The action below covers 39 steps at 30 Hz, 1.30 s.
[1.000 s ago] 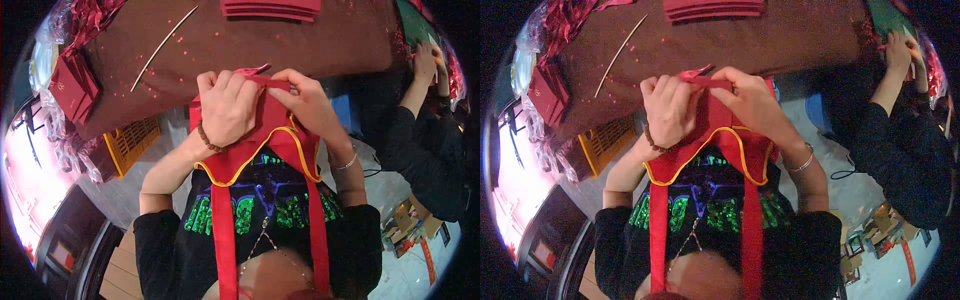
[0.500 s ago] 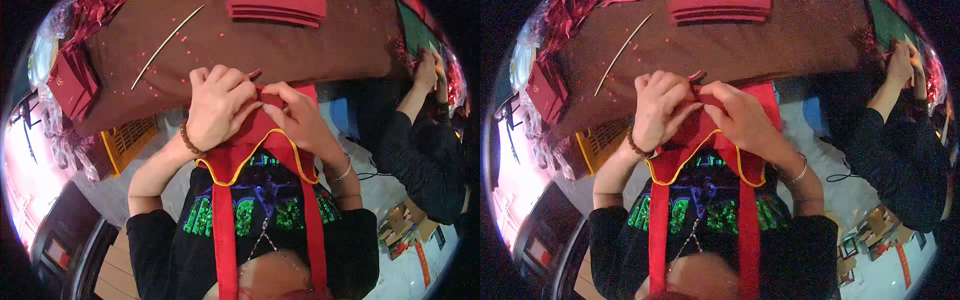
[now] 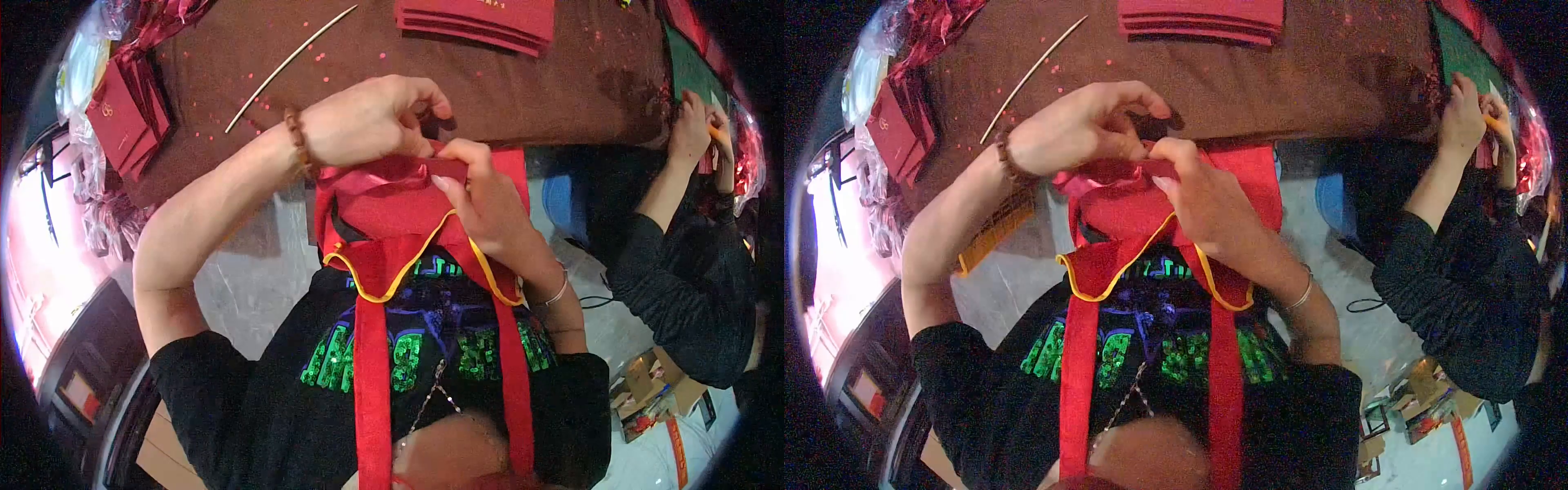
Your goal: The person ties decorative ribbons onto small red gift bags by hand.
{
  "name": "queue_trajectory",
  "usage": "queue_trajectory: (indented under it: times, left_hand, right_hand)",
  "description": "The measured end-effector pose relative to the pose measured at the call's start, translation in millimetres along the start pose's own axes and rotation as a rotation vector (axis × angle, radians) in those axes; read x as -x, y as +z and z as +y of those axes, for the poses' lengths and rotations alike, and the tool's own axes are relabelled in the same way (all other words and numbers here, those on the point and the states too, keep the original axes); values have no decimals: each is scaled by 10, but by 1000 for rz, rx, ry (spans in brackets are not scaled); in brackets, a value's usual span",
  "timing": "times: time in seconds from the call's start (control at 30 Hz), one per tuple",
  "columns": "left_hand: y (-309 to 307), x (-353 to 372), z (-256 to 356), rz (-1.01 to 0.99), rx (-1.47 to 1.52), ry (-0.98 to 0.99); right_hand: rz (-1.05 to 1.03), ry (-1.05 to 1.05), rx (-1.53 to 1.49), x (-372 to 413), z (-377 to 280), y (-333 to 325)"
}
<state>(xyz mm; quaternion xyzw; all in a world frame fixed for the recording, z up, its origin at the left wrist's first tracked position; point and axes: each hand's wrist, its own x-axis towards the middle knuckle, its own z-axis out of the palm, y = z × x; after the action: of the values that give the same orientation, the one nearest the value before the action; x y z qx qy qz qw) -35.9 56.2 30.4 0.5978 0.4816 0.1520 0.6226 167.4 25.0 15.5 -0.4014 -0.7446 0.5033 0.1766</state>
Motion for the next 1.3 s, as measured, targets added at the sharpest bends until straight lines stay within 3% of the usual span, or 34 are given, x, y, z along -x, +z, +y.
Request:
queue_trajectory:
  times: [0.17, 0.23, 0.37, 0.43, 0.57, 0.8, 0.93, 1.0, 1.03, 1.13, 1.17, 1.3]
  left_hand:
    - [38, 42, 137, 44, 126, -18]
    - [53, 35, 70, 72, 204, -35]
    - [67, 25, 58, 81, 218, -23]
    - [92, 22, 28, 95, 421, 47]
    - [120, 69, 28, 138, 299, 22]
    - [-15, 44, -64, 502, 204, 87]
    - [-68, 26, -97, 360, -22, 185]
    - [-162, 59, -39, 261, -253, -3]
    - [-158, 54, -40, 260, -252, -1]
    - [-113, 77, -49, -4, 172, -47]
    - [-117, 56, -72, -32, 233, 51]
    - [-54, 9, -100, -153, 173, 140]
  right_hand:
    - [-69, -6, -38, -42, 40, -15]
    - [-38, -122, -160, -67, 119, -7]
    - [-82, -158, -152, -69, 185, -50]
    - [-62, -240, -218, -66, 232, -28]
    - [-79, -221, -215, -75, 225, -28]
    - [-70, -187, -224, -23, 253, 17]
    - [-134, -130, -249, -20, 201, -35]
    - [-116, -179, -245, -26, 235, -29]
    - [-103, -221, -241, -22, 250, -28]
    - [-149, -162, -257, -21, 219, -55]
    - [-150, -165, -259, -30, 229, -50]
    - [-152, -211, -169, -67, 241, -49]
